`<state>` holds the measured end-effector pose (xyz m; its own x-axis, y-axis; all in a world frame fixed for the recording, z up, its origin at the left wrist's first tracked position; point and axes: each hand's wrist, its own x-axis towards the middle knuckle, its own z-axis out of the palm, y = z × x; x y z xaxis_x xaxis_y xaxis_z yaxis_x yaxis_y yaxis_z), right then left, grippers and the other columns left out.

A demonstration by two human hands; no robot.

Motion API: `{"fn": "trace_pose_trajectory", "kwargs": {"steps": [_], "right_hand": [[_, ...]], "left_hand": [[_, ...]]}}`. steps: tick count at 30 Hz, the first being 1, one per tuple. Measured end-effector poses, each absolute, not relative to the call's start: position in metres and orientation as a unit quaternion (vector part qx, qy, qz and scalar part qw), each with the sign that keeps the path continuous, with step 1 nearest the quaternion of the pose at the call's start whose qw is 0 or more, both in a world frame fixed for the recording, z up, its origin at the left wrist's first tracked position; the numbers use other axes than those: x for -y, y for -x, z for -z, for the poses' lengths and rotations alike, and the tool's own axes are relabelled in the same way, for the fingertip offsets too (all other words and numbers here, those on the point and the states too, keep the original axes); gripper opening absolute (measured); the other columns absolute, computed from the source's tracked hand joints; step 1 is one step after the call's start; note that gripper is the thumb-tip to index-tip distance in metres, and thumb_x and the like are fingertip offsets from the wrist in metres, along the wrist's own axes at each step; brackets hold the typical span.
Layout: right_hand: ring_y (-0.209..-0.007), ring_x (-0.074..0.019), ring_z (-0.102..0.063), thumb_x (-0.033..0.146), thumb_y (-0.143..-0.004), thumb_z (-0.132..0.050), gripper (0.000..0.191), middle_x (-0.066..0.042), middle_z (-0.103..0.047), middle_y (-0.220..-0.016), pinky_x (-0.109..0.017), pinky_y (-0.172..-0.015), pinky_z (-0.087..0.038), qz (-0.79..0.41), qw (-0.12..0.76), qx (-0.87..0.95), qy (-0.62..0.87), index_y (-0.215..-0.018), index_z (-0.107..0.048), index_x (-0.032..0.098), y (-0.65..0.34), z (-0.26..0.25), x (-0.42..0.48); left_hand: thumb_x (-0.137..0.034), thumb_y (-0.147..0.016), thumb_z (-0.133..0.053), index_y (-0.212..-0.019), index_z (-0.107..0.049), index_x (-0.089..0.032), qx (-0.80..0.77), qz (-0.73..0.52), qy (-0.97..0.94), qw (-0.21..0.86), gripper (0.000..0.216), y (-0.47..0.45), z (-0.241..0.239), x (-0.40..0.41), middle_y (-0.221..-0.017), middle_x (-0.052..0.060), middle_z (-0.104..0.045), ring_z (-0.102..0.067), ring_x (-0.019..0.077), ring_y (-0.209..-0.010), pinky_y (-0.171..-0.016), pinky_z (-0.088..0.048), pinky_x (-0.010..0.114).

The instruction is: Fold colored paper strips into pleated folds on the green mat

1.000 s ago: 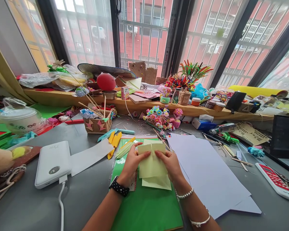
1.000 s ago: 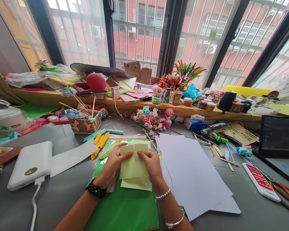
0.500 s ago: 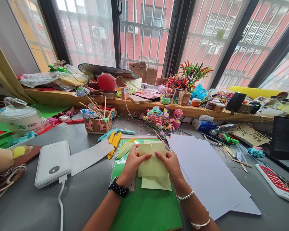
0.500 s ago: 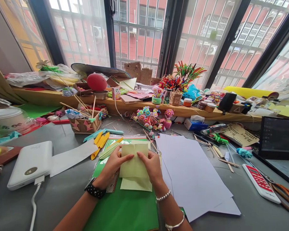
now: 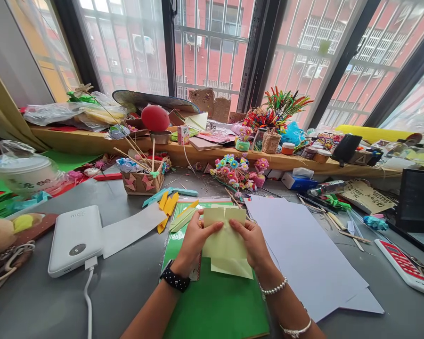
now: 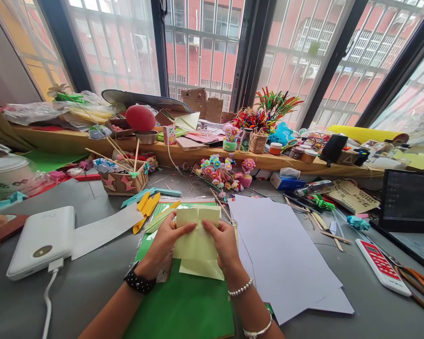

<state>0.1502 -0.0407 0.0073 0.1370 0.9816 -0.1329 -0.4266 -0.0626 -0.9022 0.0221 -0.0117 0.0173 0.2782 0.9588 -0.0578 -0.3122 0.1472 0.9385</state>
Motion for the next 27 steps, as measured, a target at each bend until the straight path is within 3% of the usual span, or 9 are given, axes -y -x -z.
{"fn": "trace_pose_trajectory", "kwargs": {"steps": [27], "right_hand": [[-0.061, -0.0200, -0.061, 0.039, -0.058, -0.069, 0.035, -0.007, -0.067, -0.070, -0.029, -0.056, -0.047, -0.577, 0.582, 0.360, 0.445, -0.081, -0.064, 0.012, -0.1529, -0.0128, 0.0437]], "left_hand": [[-0.026, -0.061, -0.068, -0.093, -0.037, -0.021, -0.348, -0.513, -0.456, 0.639, 0.045, -0.0189, -0.0226, 0.0147, -0.073, -0.001, -0.062, -0.060, 0.0144, -0.059, -0.052, -0.049, 0.024]]}}
